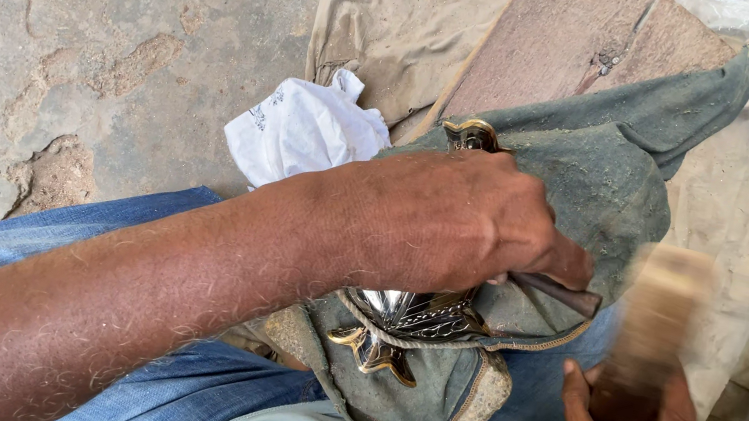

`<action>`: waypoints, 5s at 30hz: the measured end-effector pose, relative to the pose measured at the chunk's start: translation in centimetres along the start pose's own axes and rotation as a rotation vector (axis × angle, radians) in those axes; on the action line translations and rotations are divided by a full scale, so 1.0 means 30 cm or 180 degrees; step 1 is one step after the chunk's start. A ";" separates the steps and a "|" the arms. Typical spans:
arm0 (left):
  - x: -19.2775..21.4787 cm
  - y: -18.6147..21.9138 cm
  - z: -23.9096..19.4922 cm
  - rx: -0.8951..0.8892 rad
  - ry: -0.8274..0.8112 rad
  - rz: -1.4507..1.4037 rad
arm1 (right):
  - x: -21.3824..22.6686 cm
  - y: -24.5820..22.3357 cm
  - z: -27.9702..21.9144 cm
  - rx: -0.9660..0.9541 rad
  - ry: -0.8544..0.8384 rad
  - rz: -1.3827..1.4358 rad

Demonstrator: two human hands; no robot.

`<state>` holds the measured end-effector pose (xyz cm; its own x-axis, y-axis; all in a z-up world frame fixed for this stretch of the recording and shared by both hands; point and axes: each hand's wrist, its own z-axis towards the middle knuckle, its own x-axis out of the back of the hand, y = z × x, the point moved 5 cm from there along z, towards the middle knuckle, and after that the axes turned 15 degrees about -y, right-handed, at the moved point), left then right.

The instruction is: The person uses a chisel and wooden mallet to engrave decorative patterns into a silver-colored metal object shaped like a stylized flower or vessel. The object is held steady on a cloth pad on the lap while the person repeatedly strikes the chisel to create fine lines.

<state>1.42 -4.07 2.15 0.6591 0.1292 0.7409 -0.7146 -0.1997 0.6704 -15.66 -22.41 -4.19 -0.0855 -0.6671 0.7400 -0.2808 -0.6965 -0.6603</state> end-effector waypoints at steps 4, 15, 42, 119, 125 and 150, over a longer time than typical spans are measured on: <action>-0.014 -0.024 -0.009 0.0450 -0.0260 -0.0254 | 0.040 -0.030 0.026 0.0458 0.0271 0.0585; -0.031 -0.029 -0.109 0.0441 0.1116 -0.0534 | 0.217 0.186 0.304 0.0970 -0.1221 -0.0825; -0.142 0.005 -0.220 0.1510 0.2301 -0.1098 | 0.139 0.784 0.819 -0.0368 -0.2185 -0.1058; -0.434 0.188 -0.479 0.0459 0.1685 -0.0578 | -0.313 0.643 -0.327 -0.1867 -0.0201 0.2715; -0.357 -0.003 -0.499 0.1348 0.2419 -0.2851 | -0.304 0.606 -0.317 -0.1985 -0.0261 0.2791; -0.129 -0.020 -0.234 0.0683 0.1132 -0.1025 | 0.145 0.053 0.154 -0.0221 -0.1737 0.1561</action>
<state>-2.34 2.38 -0.84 0.6904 0.5312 0.4912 -0.4003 -0.2851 0.8709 -12.05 -27.63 -2.62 0.2660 -0.9468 0.1809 -0.3939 -0.2781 -0.8761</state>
